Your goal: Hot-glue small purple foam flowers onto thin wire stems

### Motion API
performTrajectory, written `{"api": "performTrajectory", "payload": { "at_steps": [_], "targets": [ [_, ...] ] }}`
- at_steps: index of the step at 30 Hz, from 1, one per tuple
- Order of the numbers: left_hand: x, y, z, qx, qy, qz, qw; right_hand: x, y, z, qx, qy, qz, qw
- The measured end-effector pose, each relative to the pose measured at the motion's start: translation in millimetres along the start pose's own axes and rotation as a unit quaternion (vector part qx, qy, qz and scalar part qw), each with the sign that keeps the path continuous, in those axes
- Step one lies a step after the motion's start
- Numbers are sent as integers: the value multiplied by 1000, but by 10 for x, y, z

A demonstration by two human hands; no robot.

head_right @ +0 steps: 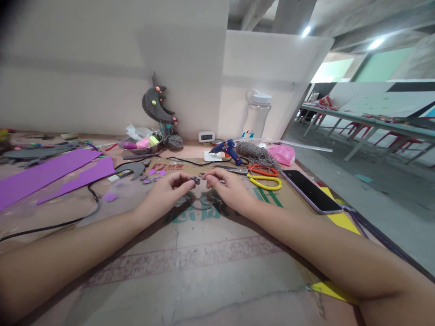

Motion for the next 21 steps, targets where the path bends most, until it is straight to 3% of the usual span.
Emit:
{"api": "performTrajectory", "payload": {
  "at_steps": [3, 5, 8, 12, 16, 19, 21],
  "targets": [
    [-14, 30, 58, 11, 15, -13, 1000, -150, 270, -76, 86, 27, -54, 994],
    [-18, 13, 84, 16, 22, -5, 1000, -231, 326, -120, 154, 66, -42, 985],
    [-17, -14, 90, 12, 26, 6, 1000, -245, 185, -214, 228, 115, 27, 967],
    [-10, -16, 57, 2, 24, 4, 1000, -112, -100, -233, 330, 190, 92, 920],
    [-3, -15, 48, 0, 27, 2, 1000, -55, -173, -211, 372, 237, 78, 894],
    [2, -30, 63, 3, 30, 11, 999, -87, -126, -265, 367, 224, 58, 901],
    [3, -34, 72, 0, 28, 14, 1000, -131, -47, -331, 359, 179, 38, 915]
  ]
}}
Point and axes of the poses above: each hand's wrist, its own x-axis away from the middle knuckle, its own y-axis out of the back of the hand, z = x × y, the point moved 10 cm from there along -x, towards the middle knuckle, and after that the axes turned 5 degrees about -z, right-handed, at the moved point
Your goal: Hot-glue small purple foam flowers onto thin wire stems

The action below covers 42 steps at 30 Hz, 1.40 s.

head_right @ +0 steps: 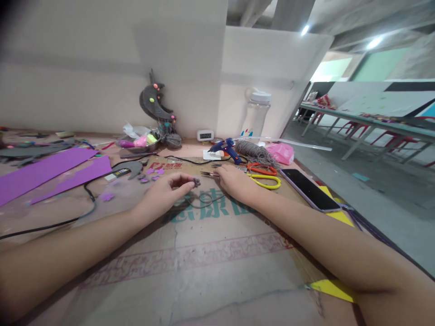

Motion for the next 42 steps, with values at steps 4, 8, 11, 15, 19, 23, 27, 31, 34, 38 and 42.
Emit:
{"api": "performTrajectory", "payload": {
  "at_steps": [4, 8, 11, 15, 19, 23, 27, 31, 34, 38, 42],
  "targets": [
    [-7, 21, -3, 4, -13, -8, 1000, 14, 117, -185, -69, -115, -28, 991],
    [-17, 33, -17, 3, -24, -15, 1000, 0, 340, -39, -133, -78, -97, 983],
    [-22, 32, -13, 6, -22, -16, 1000, 7, 373, 100, -138, -54, -92, 985],
    [-23, 36, -6, 7, -17, -20, 1000, 32, 350, 253, -135, -25, -72, 988],
    [-21, 51, -18, 9, -21, -26, 999, 42, 322, 300, -123, -3, -62, 990],
    [-18, 53, -35, 7, -27, -24, 999, 39, 306, 261, -128, -1, -62, 990],
    [-17, 44, -44, 7, -33, -21, 999, 40, 284, 277, -130, 16, -54, 990],
    [-16, 42, -34, 14, -31, -22, 999, 40, 263, 294, -131, 21, -45, 990],
    [-15, 33, -28, 9, -29, -18, 999, 41, 270, 299, -131, 25, -51, 990],
    [-9, 14, -45, -1, -32, -9, 999, 46, 285, 302, -125, 29, -61, 990],
    [-10, 6, -29, -1, -28, -4, 1000, 47, 286, 300, -119, 29, -62, 991]
  ]
}}
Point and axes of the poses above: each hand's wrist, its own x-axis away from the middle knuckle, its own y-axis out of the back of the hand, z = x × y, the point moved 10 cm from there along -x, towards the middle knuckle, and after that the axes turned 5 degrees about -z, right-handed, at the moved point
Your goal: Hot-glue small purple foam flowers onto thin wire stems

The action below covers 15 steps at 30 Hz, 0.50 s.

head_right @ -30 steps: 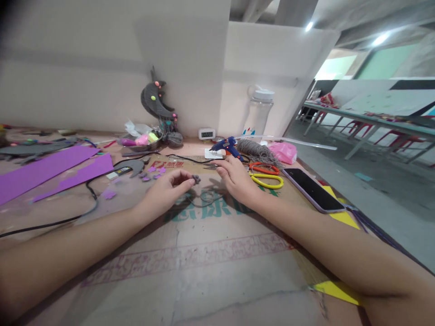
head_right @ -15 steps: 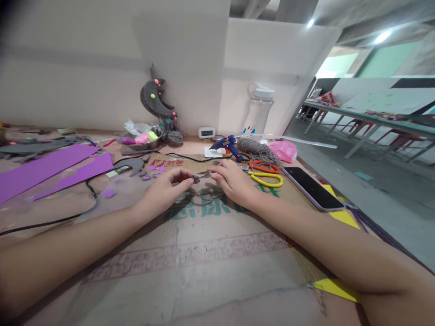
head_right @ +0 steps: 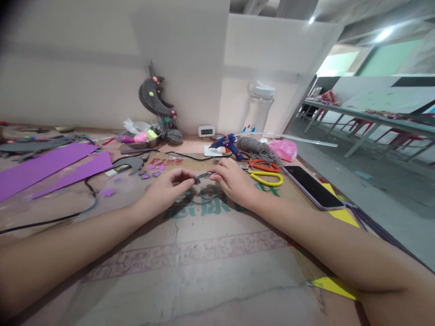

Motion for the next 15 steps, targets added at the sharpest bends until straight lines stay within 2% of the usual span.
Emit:
{"api": "performTrajectory", "payload": {
  "at_steps": [11, 15],
  "targets": [
    [0, -35, 53, 1, 15, 15, 1000, -7, 28, 3, 6, 1, -13, 1000],
    [6, -31, 40, 4, 16, 14, 1000, -8, 79, -36, -22, -30, -34, 999]
  ]
}}
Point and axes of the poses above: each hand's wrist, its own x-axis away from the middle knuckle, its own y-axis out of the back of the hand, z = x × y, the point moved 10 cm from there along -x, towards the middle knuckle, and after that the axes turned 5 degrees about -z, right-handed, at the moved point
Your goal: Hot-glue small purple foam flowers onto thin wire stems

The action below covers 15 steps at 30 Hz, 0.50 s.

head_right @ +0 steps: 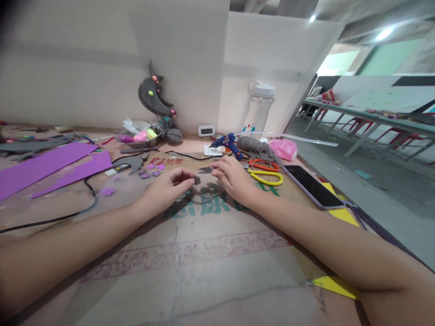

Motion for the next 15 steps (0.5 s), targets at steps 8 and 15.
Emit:
{"api": "performTrajectory", "payload": {
  "at_steps": [8, 15],
  "targets": [
    [-30, 45, -2, 26, 9, -24, 999, -17, 28, -107, -27, -50, -20, 998],
    [-56, 47, 54, 65, 16, -19, 998, 11, -20, -77, -17, -32, -4, 999]
  ]
}}
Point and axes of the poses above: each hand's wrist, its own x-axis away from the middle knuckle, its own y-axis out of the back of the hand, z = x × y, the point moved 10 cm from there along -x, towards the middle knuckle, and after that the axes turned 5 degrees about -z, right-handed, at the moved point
